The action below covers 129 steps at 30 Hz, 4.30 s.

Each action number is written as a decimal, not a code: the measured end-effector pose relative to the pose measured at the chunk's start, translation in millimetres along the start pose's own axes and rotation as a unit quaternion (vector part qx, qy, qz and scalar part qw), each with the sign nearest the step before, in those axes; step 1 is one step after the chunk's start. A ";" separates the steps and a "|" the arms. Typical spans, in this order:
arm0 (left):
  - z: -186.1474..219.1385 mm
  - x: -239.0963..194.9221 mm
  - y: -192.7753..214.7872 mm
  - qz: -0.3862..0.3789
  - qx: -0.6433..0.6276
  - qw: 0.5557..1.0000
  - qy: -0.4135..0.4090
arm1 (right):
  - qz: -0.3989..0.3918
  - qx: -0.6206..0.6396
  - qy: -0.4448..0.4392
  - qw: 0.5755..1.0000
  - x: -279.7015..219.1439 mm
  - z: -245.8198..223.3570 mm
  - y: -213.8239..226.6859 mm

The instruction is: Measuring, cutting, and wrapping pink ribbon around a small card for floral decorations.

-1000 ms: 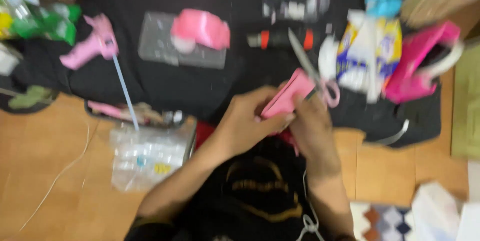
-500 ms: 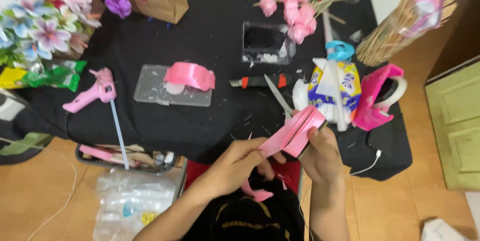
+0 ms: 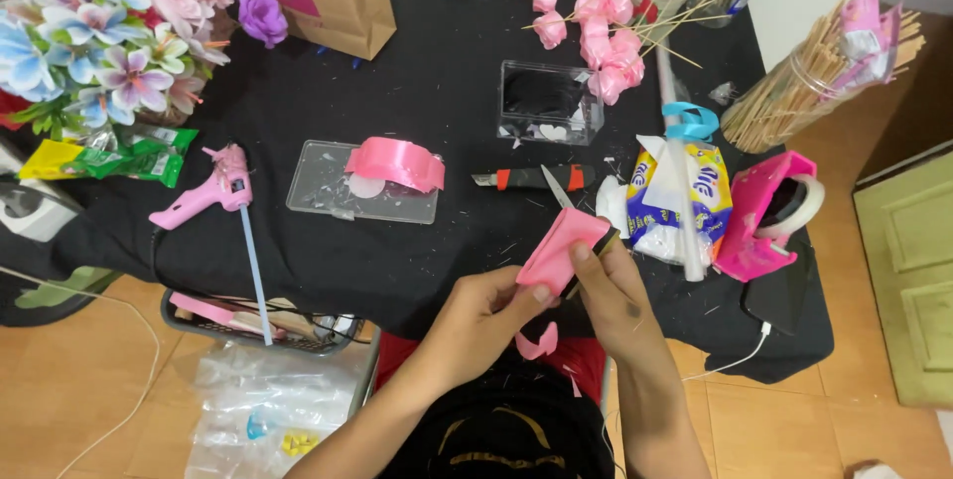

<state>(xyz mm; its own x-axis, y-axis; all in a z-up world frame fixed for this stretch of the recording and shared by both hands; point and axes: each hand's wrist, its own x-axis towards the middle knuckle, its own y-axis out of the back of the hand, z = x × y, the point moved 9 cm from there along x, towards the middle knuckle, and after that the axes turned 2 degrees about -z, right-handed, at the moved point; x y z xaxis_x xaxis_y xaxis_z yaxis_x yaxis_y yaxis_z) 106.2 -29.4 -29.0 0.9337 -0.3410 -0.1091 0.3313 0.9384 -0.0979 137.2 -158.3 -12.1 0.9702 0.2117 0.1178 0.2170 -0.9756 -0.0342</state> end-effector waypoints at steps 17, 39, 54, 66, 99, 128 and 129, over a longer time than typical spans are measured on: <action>8.3 -6.1 -2.9 -0.038 -0.074 0.993 -0.082 | 0.096 -0.262 0.266 0.923 -35.4 -44.6 18.9; 5.3 -2.6 -3.9 -0.017 -0.071 0.997 -0.030 | 0.146 -0.279 0.419 0.852 -41.7 -35.9 17.4; -37.0 22.1 -2.5 -0.072 -0.405 0.911 0.042 | 0.177 -0.215 0.361 0.890 -30.1 -26.7 23.1; -19.7 18.3 -6.5 -0.056 -0.145 0.988 -0.018 | 0.203 -0.458 0.530 0.684 -45.2 -30.7 5.3; -28.0 26.0 21.3 0.045 0.016 0.998 -0.033 | 0.090 -0.043 0.110 0.989 -6.8 51.7 31.8; -4.5 4.0 90.5 0.169 -0.010 0.978 -0.119 | -0.178 -0.256 0.080 0.947 9.9 40.2 -73.5; -4.3 4.3 95.8 0.153 -0.015 0.982 -0.108 | -0.165 -0.273 0.145 0.937 12.1 27.4 -82.3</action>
<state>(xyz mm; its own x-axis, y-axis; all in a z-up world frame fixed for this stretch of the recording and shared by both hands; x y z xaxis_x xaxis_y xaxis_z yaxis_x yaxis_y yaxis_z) 141.4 58.8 -43.1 0.9970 -0.0203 0.0747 0.0293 0.9920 -0.1228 134.0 -73.9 -35.1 0.7730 0.5590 0.3001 0.3356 -0.7617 0.5543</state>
